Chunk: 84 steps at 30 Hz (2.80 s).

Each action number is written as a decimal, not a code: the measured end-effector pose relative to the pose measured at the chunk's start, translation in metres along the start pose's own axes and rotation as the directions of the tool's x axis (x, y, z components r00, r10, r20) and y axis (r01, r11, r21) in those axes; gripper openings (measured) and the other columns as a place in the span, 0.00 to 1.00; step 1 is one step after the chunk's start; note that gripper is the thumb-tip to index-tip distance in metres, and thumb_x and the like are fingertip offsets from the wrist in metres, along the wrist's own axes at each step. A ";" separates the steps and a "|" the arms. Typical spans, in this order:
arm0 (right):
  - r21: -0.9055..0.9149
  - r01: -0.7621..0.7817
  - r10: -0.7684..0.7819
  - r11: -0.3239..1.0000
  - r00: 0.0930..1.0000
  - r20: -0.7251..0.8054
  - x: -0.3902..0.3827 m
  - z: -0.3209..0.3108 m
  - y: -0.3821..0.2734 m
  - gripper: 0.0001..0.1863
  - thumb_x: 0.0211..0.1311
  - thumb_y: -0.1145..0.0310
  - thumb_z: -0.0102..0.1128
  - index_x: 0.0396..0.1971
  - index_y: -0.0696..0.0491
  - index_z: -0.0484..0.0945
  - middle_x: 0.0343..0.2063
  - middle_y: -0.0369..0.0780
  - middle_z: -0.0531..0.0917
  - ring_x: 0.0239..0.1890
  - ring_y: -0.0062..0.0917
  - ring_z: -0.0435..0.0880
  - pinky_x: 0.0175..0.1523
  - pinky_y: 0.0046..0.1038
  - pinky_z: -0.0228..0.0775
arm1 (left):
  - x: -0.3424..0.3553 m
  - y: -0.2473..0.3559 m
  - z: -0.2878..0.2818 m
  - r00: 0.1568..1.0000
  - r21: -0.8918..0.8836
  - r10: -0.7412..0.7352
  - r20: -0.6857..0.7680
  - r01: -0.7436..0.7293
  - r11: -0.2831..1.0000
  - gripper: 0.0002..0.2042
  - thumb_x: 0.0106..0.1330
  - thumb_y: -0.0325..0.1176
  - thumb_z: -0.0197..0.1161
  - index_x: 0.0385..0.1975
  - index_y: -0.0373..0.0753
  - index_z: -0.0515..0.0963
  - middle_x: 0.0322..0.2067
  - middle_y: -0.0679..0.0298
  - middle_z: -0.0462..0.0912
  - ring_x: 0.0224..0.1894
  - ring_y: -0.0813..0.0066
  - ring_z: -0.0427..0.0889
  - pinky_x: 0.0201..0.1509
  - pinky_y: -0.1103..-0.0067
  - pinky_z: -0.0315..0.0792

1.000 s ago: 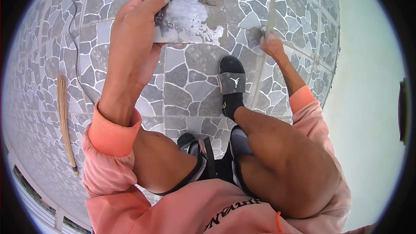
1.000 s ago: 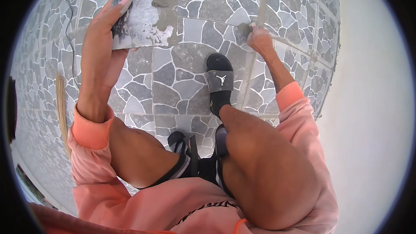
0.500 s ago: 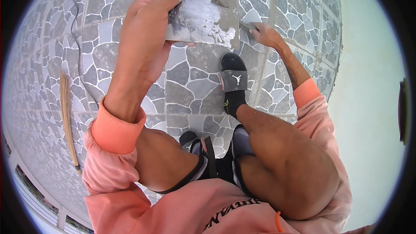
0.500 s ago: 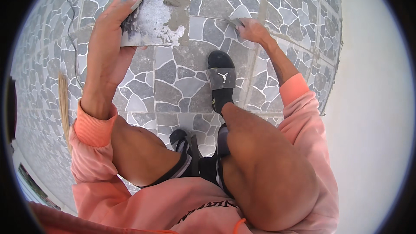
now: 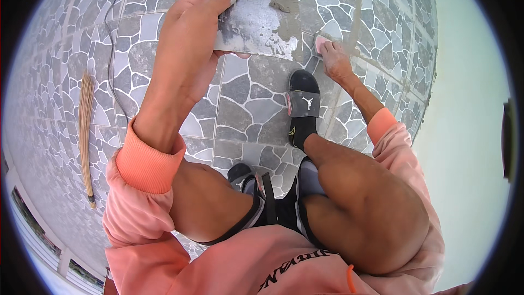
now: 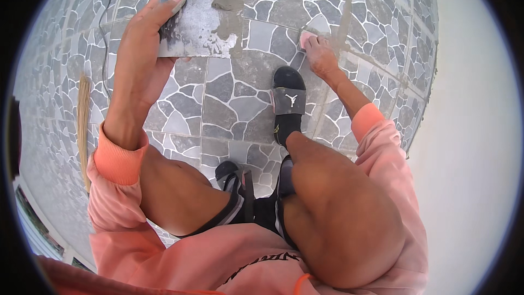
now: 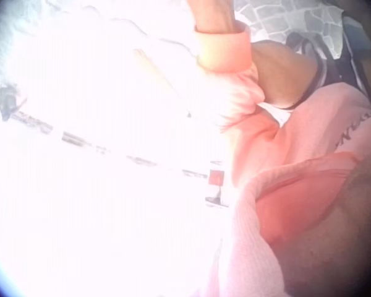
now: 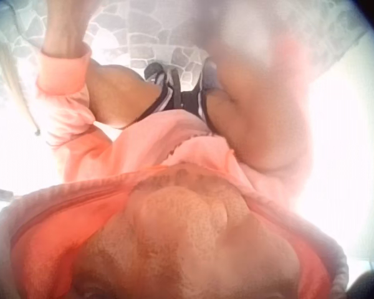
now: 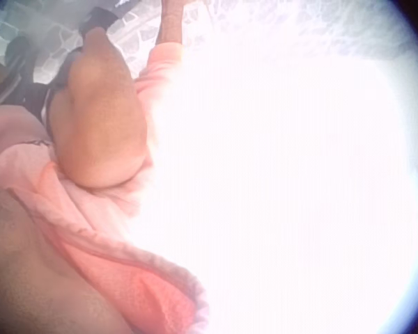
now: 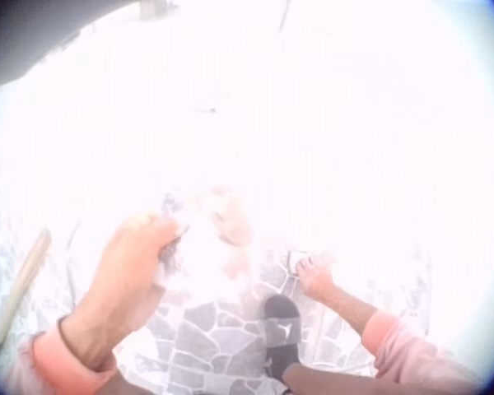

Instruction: The person applies grout between floor tiles by hand using a small trowel to scoop material and press it into the gaps, then smooths it over the surface.

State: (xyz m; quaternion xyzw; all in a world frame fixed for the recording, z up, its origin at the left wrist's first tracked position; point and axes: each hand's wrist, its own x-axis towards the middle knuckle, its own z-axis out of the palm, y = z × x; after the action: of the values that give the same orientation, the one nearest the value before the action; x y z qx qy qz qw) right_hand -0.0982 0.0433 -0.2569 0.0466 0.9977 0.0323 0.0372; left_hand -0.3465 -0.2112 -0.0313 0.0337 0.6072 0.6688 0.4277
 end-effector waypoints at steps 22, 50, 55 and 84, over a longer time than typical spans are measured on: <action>0.176 0.017 -0.029 0.984 0.997 0.065 -0.019 -0.011 0.026 0.18 0.49 0.79 0.52 0.43 0.56 0.73 0.40 0.42 0.76 0.45 0.40 0.74 0.52 0.37 0.65 | -0.015 0.001 -0.012 0.995 -0.042 0.037 0.095 -0.033 0.999 0.12 0.68 0.32 0.49 0.45 0.31 0.70 0.31 0.64 0.79 0.29 0.77 0.79 0.26 0.78 0.71; 0.912 -0.366 0.536 0.183 0.815 0.219 0.040 -0.168 -0.034 0.16 0.61 0.64 0.61 0.45 0.57 0.77 0.29 0.30 0.79 0.30 0.11 0.72 0.34 0.17 0.63 | 0.012 -0.015 -0.016 0.993 0.050 -0.113 0.046 0.111 0.993 0.12 0.70 0.33 0.46 0.46 0.36 0.73 0.32 0.65 0.80 0.29 0.80 0.79 0.28 0.79 0.73; 0.874 -0.053 0.408 0.483 0.897 -0.171 0.057 -0.228 -0.061 0.16 0.59 0.74 0.58 0.48 0.58 0.76 0.39 0.37 0.81 0.33 0.16 0.76 0.37 0.20 0.68 | 0.011 -0.011 0.001 0.981 -0.018 -0.157 0.109 0.160 0.987 0.14 0.71 0.34 0.46 0.51 0.35 0.70 0.34 0.65 0.78 0.30 0.80 0.77 0.27 0.80 0.68; 0.375 -0.126 0.082 0.919 0.988 0.131 0.042 -0.088 0.027 0.11 0.55 0.74 0.51 0.38 0.58 0.75 0.32 0.47 0.78 0.35 0.43 0.78 0.40 0.37 0.72 | 0.003 -0.004 -0.024 0.993 0.016 -0.001 0.118 -0.001 1.000 0.14 0.70 0.34 0.48 0.49 0.31 0.70 0.32 0.65 0.79 0.28 0.80 0.77 0.27 0.79 0.71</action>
State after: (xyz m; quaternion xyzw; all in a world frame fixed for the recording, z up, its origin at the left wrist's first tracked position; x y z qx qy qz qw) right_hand -0.1438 0.0691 -0.1702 0.1075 0.9773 -0.1632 0.0818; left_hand -0.3599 -0.2282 -0.0419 0.0768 0.5863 0.6607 0.4625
